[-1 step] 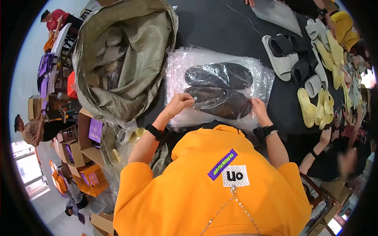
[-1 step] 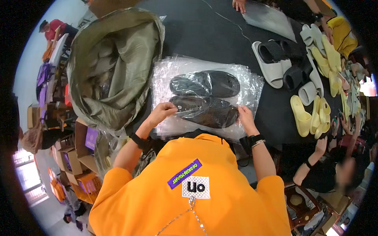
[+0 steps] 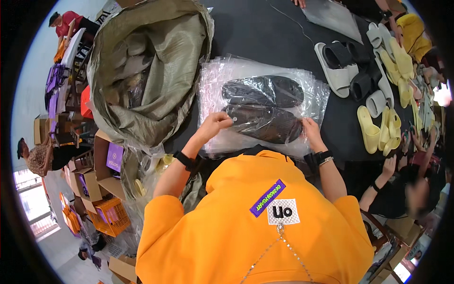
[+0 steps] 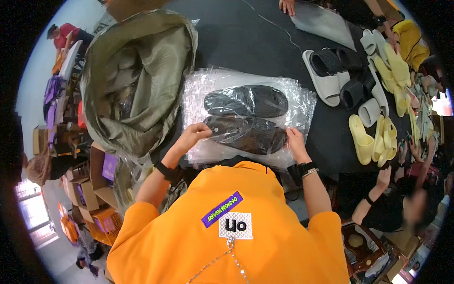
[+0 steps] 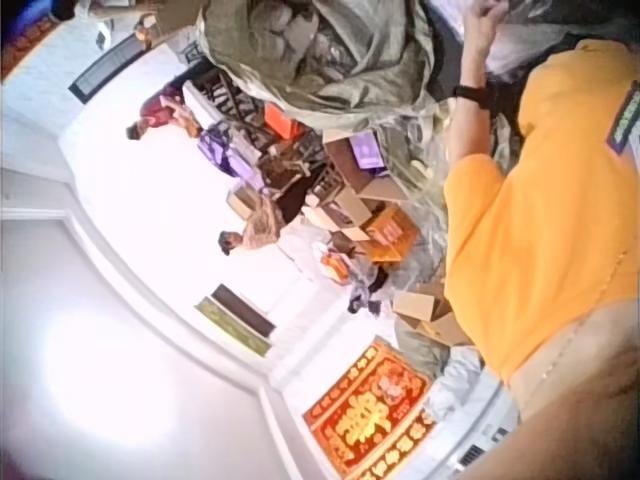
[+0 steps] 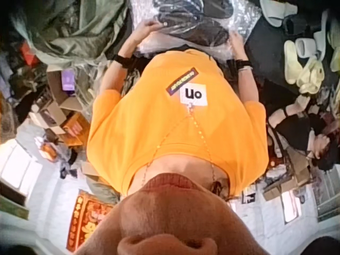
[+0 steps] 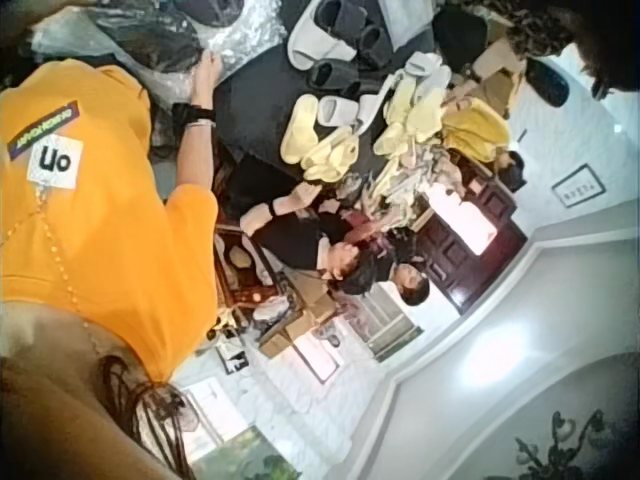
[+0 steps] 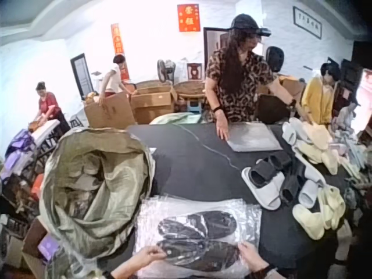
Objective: The recorder is packing various pairs of slides/sandals into plastic bags at a packing station.
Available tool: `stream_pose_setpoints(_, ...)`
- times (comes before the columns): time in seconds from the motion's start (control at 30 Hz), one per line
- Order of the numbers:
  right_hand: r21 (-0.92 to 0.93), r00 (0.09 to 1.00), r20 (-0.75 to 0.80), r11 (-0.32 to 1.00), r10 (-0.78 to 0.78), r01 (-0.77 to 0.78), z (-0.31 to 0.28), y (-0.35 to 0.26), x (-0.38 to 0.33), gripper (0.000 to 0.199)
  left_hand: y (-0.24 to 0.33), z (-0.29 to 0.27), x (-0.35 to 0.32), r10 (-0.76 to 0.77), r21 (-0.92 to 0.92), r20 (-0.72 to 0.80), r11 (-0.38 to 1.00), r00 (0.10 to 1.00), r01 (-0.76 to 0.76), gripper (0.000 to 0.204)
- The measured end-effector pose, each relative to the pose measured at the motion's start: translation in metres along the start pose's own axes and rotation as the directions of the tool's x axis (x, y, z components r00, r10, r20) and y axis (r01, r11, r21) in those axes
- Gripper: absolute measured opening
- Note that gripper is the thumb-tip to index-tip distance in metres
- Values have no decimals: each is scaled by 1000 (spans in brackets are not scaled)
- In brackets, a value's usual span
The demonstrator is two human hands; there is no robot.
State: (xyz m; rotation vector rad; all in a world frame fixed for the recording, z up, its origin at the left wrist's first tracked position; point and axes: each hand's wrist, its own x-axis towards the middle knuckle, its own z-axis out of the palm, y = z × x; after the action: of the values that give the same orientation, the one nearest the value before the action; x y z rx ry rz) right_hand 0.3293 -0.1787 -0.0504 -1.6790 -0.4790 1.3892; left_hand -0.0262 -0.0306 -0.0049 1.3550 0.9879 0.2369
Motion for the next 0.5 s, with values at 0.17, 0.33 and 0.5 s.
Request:
stream_pose_setpoints(0.17,33,1000,26,999,-13,12,3,1,1,20,15,-16,-36,38,-696,75,717,996,25,16)
stream_pose_setpoints(0.33,62,999,42,998,9,-12,10,-8,-2,19,21,-3,-50,206,-928,229,342,951,149,18)
stream_pose_setpoints(0.5,154,1000,15,988,-22,19,2,6,6,20,-3,-1,-8,-5,-195,190,980,982,43,15)
